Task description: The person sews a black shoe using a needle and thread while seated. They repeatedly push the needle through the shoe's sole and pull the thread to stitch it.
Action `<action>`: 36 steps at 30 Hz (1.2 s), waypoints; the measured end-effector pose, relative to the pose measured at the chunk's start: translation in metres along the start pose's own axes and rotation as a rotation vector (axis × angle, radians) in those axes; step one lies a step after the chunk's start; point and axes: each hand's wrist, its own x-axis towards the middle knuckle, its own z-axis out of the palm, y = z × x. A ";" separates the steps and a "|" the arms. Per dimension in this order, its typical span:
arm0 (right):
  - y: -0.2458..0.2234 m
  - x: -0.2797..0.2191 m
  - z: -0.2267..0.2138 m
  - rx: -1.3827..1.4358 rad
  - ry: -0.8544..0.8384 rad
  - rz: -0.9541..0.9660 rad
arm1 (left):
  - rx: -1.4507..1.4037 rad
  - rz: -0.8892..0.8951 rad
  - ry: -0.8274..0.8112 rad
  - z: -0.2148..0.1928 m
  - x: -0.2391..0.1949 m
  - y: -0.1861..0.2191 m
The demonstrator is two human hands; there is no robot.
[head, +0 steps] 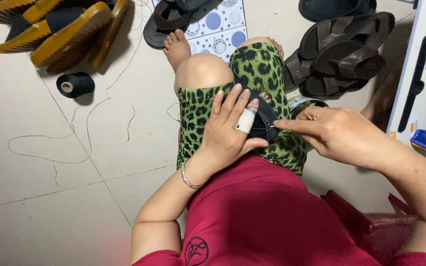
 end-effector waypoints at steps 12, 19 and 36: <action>-0.043 0.038 -0.026 -0.184 -0.190 0.064 | 0.034 0.002 0.196 0.047 -0.005 0.003; -0.019 0.030 -0.014 0.063 -0.019 0.078 | -0.113 0.018 0.291 0.012 -0.014 0.010; 0.005 -0.046 -0.030 -0.215 -0.023 0.128 | -0.355 -0.061 0.109 0.002 -0.015 0.015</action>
